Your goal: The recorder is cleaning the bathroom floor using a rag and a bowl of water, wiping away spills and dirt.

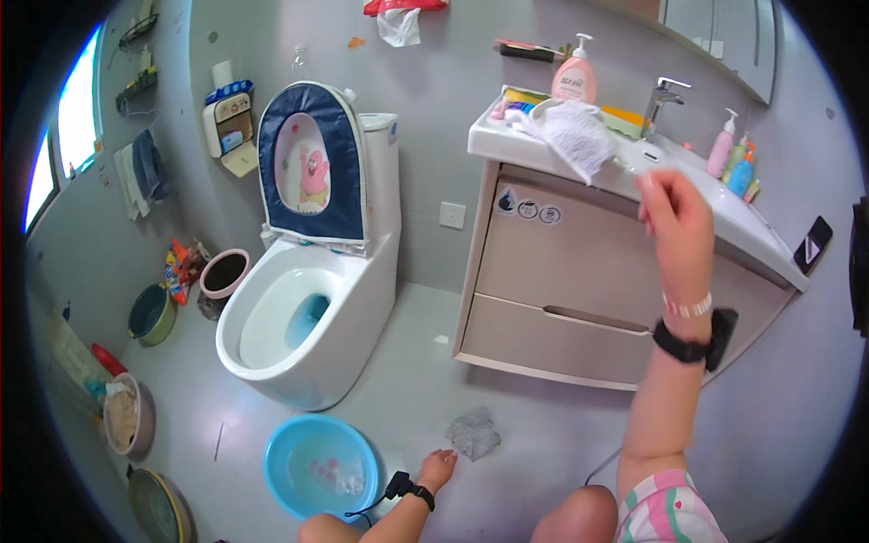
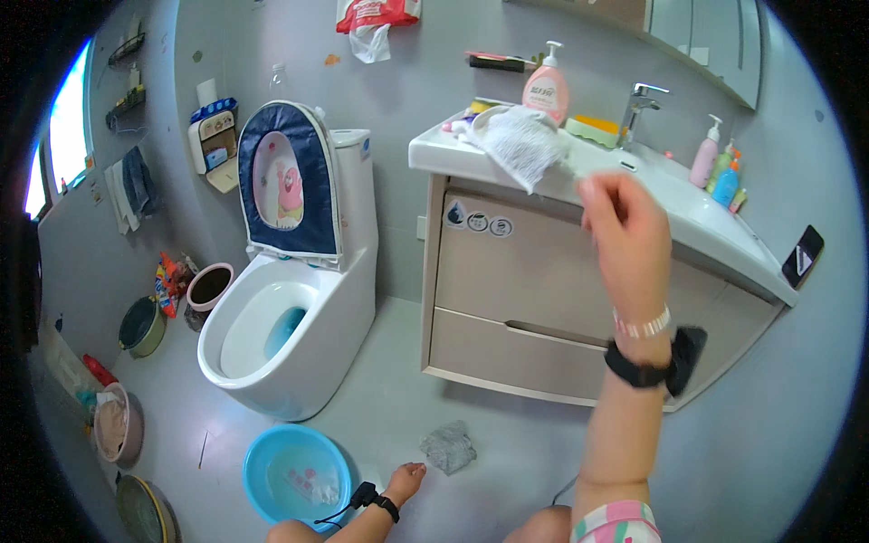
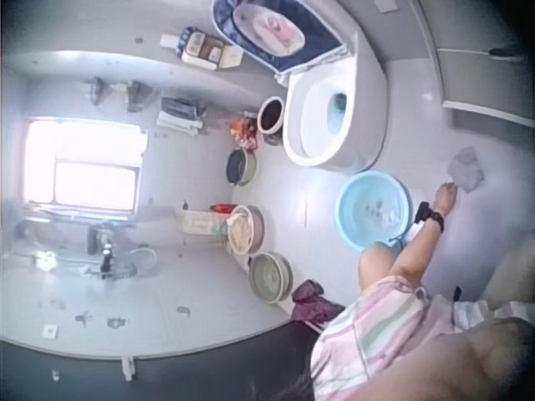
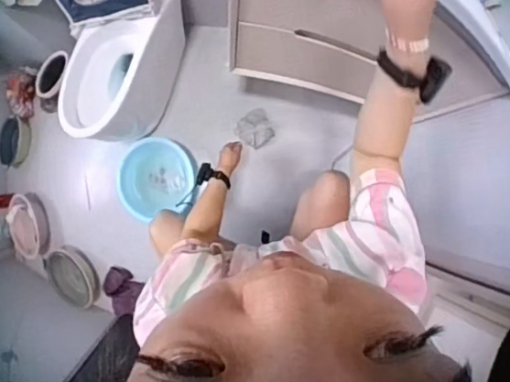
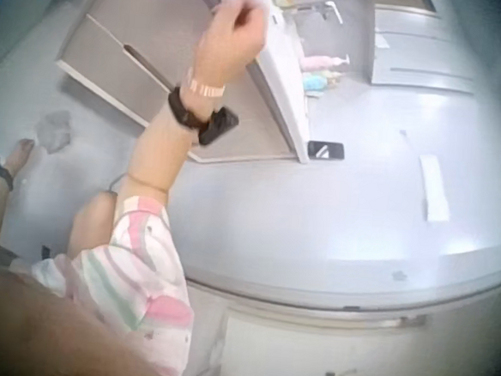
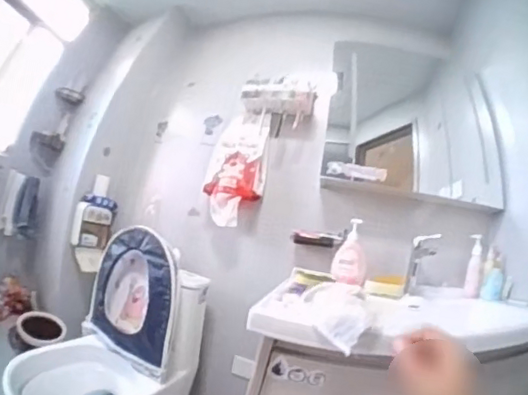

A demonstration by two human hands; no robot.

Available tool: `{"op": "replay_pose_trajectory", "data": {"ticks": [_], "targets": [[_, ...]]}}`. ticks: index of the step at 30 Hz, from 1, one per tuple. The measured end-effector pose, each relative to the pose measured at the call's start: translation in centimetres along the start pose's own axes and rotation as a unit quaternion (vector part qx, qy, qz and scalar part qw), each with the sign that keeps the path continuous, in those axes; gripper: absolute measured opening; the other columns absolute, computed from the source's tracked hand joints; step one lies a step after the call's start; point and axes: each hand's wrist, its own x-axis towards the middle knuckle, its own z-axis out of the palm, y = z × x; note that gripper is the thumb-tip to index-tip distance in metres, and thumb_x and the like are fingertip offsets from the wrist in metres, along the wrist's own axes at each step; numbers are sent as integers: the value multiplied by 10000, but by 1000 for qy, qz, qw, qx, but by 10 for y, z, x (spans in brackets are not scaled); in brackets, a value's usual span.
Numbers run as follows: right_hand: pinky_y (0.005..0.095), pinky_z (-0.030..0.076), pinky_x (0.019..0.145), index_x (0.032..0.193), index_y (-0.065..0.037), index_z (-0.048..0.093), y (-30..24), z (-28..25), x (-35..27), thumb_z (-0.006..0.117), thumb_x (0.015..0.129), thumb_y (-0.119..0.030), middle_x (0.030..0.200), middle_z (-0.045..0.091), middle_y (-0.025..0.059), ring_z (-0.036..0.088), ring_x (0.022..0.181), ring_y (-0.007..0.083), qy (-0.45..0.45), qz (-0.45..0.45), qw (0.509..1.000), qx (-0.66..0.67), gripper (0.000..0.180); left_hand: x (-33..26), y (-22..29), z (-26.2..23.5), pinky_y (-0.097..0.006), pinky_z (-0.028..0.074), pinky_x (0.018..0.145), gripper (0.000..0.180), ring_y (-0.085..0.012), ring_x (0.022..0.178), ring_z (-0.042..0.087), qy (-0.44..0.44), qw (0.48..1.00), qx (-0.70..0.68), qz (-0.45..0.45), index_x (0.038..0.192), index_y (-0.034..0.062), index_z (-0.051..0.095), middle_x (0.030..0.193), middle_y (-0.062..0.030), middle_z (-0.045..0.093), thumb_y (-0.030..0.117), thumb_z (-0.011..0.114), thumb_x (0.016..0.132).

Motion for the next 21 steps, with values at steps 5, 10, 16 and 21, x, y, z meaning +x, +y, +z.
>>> {"op": "replay_pose_trajectory", "data": {"ticks": [5, 10, 16, 21], "targets": [[357, 503, 689, 917, -3, 690, -13, 35, 83, 663, 918, -434, 728, 656, 120, 632, 683, 280, 22, -74, 954, -289, 432, -28, -9, 6, -453, 428, 1081, 460, -370, 1269, 545, -64, 997, 29, 39, 1227, 132, 695, 1337, -201, 604, 468, 567, 940], [433, 519, 872, 1074, -46, 683, -23, 4, 76, 589, 971, -421, 1043, 692, 124, 659, 954, 299, 0, 15, 1000, -11, 400, -38, 38, -4, -444, 449, 1056, 461, -372, 1250, 556, -115, 984, -10, 135, 1213, 98, 689, 1309, -204, 620, 452, 606, 930], [599, 435, 1049, 1330, -93, 521, -91, -71, -8, 453, 1064, -339, 1316, 597, 37, 556, 1224, 272, -49, 8, 893, 447, 369, -20, 54, 6, -428, 465, 1036, 409, -382, 1191, 597, -97, 973, -59, 199, 1183, 49, 689, 1247, -215, 652, 353, 672, 910], [549, 361, 1111, 1357, -91, 511, -80, -85, -84, 391, 1087, -344, 1417, 536, 71, 459, 1341, 263, 44, -11, 920, 388, 389, 27, -5, 33, -459, 431, 1063, 435, -408, 1181, 582, -128, 971, -89, 182, 1213, -33, 646, 1246, -240, 638, 300, 650, 932]]}}
